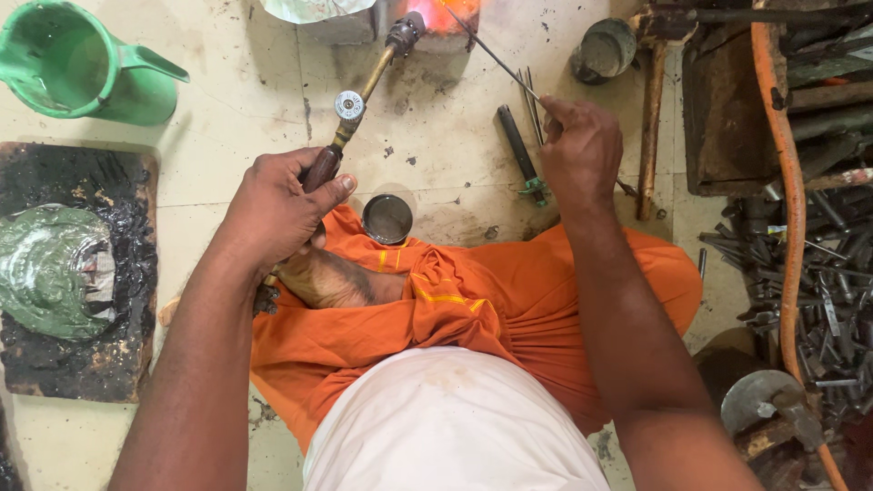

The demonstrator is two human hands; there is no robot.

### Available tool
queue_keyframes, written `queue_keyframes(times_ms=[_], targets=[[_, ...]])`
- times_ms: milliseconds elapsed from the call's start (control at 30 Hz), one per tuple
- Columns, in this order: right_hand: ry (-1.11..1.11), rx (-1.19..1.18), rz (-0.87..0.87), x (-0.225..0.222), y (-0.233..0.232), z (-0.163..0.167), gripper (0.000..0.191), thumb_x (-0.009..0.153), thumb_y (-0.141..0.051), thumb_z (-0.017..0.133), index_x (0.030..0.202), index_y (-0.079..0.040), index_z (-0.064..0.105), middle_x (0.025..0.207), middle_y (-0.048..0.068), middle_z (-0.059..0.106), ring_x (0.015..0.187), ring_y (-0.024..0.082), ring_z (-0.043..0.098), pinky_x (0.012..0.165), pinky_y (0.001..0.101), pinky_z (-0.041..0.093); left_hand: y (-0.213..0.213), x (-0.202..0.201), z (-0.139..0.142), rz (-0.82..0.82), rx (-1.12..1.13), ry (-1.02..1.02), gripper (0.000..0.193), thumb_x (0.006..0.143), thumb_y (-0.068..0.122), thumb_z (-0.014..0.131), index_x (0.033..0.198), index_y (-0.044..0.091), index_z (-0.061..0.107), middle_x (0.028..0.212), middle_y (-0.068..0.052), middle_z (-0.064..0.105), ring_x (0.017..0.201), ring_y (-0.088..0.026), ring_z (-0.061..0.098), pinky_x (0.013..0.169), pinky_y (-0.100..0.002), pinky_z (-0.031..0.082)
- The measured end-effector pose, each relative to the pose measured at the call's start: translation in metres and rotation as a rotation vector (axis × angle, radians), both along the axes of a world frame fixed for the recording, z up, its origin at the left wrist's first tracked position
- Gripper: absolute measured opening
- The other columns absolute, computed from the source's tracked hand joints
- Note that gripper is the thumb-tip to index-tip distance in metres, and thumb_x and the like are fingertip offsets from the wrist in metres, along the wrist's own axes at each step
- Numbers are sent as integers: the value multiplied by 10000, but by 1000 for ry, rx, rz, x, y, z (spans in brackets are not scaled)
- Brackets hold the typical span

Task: The person sits on the workshop floor holding a blowtorch in one hand and repeatedly holds thin metal rods in the flame, turning them and occasionally dipping a rod into a small cup of water before resuming heating.

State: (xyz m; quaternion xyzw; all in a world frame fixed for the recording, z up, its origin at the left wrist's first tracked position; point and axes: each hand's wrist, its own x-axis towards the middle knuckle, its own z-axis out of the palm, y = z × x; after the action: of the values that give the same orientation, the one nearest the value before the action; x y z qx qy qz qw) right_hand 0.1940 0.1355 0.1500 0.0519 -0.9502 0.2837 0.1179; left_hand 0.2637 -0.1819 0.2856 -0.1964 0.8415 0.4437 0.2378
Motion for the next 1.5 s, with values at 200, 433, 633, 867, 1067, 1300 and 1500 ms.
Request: queue_keyframes(times_ms=[200, 433, 633, 867, 1067, 1300, 1500], targets=[[5, -67, 39, 7, -2, -4, 266, 922, 29, 637, 1136, -21, 787, 935, 206, 738, 833, 329, 715, 774, 430, 559, 2, 1, 1, 16, 18, -8, 228, 941, 232, 729, 864, 37, 639, 550, 10, 515, 414, -78, 515, 375, -297, 401], [-776, -517, -122, 39, -25, -5, 428, 939, 0, 574, 1364, -39, 606, 859, 106, 737, 681, 158, 704, 607, 304, 624, 4, 3, 4, 40, 42, -27, 185, 932, 228, 725, 893, 58, 663, 560, 16, 518, 413, -74, 509, 370, -286, 392], [-1086, -961, -94, 80, -54, -31, 498, 990, -5, 540, 1475, 6, 431, 869, 103, 686, 718, 194, 707, 641, 339, 630, 7, 4, 1, 36, 56, -34, 213, 936, 231, 730, 879, 42, 650, 567, 16, 511, 414, -77, 503, 366, -291, 385], [-1061, -992, 59, 107, -67, -40, 538, 972, 47, 575, 1489, 62, 429, 957, 168, 720, 846, 213, 759, 765, 316, 645, 4, 6, 0, 6, 28, -8, 235, 938, 236, 733, 876, 28, 646, 562, 12, 514, 408, -80, 512, 365, -291, 399], [-1204, -1063, -16, 110, -66, -49, 566, 939, 47, 579, 1477, 21, 403, 993, 162, 715, 892, 224, 735, 757, 339, 612, 4, 7, 0, 30, 42, -20, 193, 926, 235, 732, 904, 54, 669, 559, 17, 529, 406, -74, 513, 361, -290, 395], [-1001, -592, 96, 108, -69, -50, 564, 933, -76, 671, 1453, 18, 474, 1081, 169, 743, 967, 220, 744, 846, 301, 576, 5, 10, 3, 3, 18, -13, 254, 940, 251, 733, 858, 32, 634, 557, 9, 523, 411, -81, 524, 371, -295, 405], [-125, -412, 175, 95, -71, 19, 483, 983, -92, 726, 1433, -17, 565, 1181, 148, 693, 997, 230, 742, 847, 311, 614, 4, 13, 4, 24, 38, -22, 256, 939, 243, 728, 842, 33, 617, 565, 15, 511, 422, -89, 528, 381, -298, 412]])
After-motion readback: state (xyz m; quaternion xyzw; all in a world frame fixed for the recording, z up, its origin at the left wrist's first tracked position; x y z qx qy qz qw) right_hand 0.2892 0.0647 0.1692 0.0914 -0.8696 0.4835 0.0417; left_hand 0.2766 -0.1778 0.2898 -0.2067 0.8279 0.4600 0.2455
